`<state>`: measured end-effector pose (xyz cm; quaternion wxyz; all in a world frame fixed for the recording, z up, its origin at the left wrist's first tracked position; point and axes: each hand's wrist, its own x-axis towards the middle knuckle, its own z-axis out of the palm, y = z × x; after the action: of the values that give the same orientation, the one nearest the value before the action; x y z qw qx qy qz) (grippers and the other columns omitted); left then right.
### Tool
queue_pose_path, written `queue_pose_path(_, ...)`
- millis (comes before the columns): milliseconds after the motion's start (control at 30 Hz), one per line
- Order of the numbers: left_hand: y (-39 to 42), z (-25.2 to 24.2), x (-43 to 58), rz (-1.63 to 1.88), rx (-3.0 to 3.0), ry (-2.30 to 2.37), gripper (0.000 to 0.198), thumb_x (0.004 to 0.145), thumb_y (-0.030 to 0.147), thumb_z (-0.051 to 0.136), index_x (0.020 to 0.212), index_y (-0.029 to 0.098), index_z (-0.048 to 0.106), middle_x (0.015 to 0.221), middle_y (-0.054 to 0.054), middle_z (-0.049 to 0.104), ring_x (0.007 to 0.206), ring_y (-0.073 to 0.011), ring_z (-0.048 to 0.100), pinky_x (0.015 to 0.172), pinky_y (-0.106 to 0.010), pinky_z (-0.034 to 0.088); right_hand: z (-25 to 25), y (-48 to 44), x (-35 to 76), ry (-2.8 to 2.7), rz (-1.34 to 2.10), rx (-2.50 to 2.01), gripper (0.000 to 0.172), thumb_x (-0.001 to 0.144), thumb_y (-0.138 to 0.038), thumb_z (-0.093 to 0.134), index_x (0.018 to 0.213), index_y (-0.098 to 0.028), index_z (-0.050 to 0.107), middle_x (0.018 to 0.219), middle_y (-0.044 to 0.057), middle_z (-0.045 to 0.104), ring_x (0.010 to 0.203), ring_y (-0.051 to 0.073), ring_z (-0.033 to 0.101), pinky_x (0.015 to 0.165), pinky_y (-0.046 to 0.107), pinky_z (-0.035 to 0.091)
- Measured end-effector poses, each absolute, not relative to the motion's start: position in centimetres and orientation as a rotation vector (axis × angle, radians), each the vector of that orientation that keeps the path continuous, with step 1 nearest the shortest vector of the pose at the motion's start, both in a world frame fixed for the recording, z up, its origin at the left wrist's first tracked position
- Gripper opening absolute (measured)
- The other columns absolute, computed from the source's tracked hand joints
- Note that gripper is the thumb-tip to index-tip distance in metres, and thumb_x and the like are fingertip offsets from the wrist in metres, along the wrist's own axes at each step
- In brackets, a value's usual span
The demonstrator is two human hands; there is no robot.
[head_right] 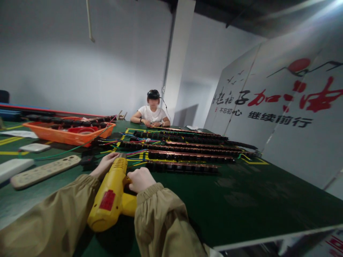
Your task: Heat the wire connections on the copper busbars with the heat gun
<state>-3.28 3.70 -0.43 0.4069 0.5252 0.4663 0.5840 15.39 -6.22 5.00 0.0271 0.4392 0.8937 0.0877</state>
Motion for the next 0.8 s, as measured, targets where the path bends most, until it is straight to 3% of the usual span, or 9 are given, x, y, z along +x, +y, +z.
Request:
queue_pose_path(333,4.7,-1.3,-3.4,1.459,1.321,1.198,0.060,0.041,0.061,0.070,0.076,0.013,0.061,0.069,-0.004,0.063,0.066,-0.0175,0.058,0.065,-0.030,0.045,4.6,-6.0,15.6,2.754,0.213,1.355,0.026,0.088,-0.037,0.052,0.098,-0.014,0.058,0.092,0.003,0.060,0.085,0.015,0.058,0.078,0.036,0.048)
queue_pose_path(800,5.4,-2.1,-4.2,1.465,1.557,1.353,0.051,0.056,0.059,0.060,0.080,0.014,0.065,0.078,-0.007,0.066,0.078,-0.0209,0.060,0.076,-0.033,0.047,4.3,-5.8,15.7,2.737,0.149,1.379,0.027,0.089,-0.037,0.051,0.102,-0.014,0.057,0.094,0.004,0.060,0.085,0.015,0.058,0.077,0.035,0.049)
